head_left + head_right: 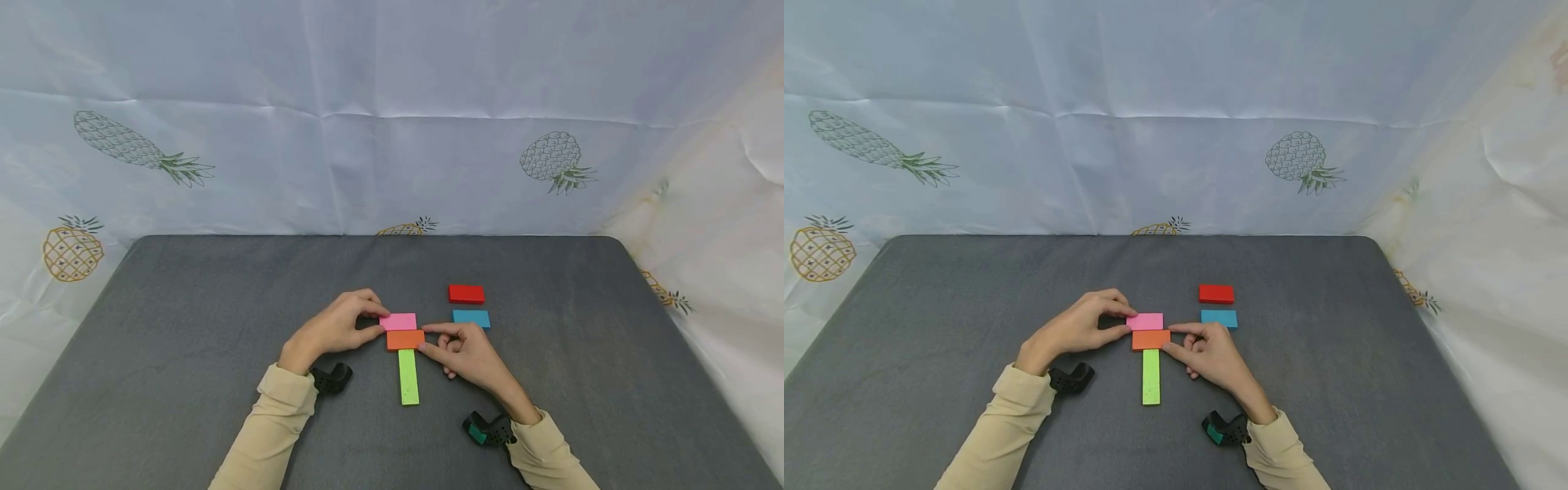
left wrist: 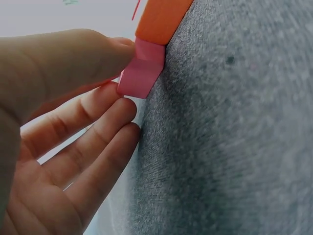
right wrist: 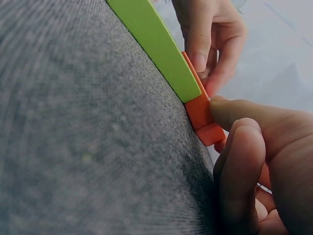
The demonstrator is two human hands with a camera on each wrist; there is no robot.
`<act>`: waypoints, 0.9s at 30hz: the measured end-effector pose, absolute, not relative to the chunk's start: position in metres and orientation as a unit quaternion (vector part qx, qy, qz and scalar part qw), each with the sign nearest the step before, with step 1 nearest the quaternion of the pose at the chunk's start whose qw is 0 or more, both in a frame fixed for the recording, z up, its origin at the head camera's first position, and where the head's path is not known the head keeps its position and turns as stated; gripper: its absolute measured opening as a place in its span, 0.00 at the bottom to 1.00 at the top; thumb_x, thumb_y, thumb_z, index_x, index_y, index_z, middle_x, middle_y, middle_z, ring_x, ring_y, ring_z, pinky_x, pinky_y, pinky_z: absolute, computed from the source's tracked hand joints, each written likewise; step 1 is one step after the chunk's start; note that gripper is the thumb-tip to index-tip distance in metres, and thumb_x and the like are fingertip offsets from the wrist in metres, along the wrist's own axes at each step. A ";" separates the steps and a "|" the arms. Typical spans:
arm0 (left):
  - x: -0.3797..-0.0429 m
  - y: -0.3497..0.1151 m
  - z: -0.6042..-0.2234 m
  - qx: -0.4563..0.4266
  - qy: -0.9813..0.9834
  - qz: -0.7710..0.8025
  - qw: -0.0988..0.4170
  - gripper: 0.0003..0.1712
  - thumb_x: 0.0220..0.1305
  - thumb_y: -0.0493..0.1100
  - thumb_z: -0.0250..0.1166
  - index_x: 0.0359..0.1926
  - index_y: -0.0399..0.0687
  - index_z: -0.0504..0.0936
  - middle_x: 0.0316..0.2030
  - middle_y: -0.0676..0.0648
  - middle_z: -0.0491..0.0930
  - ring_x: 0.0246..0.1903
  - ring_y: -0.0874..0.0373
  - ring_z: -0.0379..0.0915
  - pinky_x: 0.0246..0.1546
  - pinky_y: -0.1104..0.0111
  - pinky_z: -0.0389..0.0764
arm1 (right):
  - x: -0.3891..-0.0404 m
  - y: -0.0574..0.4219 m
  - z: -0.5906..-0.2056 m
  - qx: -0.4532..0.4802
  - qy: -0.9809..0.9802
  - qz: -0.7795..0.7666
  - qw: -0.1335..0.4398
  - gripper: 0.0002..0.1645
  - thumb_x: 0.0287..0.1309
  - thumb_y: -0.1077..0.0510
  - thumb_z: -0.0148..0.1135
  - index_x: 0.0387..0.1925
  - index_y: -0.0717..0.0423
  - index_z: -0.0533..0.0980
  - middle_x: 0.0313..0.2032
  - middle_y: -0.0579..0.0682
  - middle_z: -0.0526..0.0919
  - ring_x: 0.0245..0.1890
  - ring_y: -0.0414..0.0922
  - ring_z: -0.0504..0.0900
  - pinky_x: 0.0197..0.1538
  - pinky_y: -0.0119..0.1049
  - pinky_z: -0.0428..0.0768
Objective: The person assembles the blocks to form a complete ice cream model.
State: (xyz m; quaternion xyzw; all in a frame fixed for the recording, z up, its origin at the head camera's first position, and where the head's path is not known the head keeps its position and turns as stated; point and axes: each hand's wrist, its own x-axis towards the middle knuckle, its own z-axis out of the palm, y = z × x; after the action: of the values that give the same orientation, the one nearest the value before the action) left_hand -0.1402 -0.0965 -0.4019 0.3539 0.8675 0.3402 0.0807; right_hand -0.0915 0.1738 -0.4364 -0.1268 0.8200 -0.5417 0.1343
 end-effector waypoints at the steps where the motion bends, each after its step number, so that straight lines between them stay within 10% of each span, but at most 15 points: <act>1: -0.140 -0.096 -0.402 0.354 0.868 0.340 0.081 0.14 0.66 0.38 0.69 0.52 0.41 0.88 0.44 0.47 0.83 0.41 0.57 0.78 0.45 0.66 0.81 | -0.091 0.174 -0.436 -0.127 0.821 -0.541 0.135 0.24 0.62 0.55 0.72 0.56 0.63 0.82 0.19 0.49 0.74 0.11 0.36 0.72 0.19 0.32 0.75; 27: -0.139 -0.089 -0.406 0.359 0.866 0.340 0.075 0.14 0.69 0.39 0.67 0.54 0.42 0.87 0.46 0.46 0.83 0.44 0.56 0.80 0.47 0.64 0.83 | -0.091 0.175 -0.434 -0.129 0.821 -0.539 0.133 0.24 0.61 0.55 0.73 0.54 0.65 0.83 0.18 0.49 0.74 0.11 0.36 0.71 0.19 0.31 0.75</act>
State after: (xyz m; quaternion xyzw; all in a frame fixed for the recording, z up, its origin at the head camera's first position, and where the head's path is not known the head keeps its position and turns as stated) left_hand -0.1390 -0.0890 -0.4061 0.3590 0.8659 0.3400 0.0750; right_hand -0.0905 0.1746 -0.4342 -0.1287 0.8214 -0.5394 0.1335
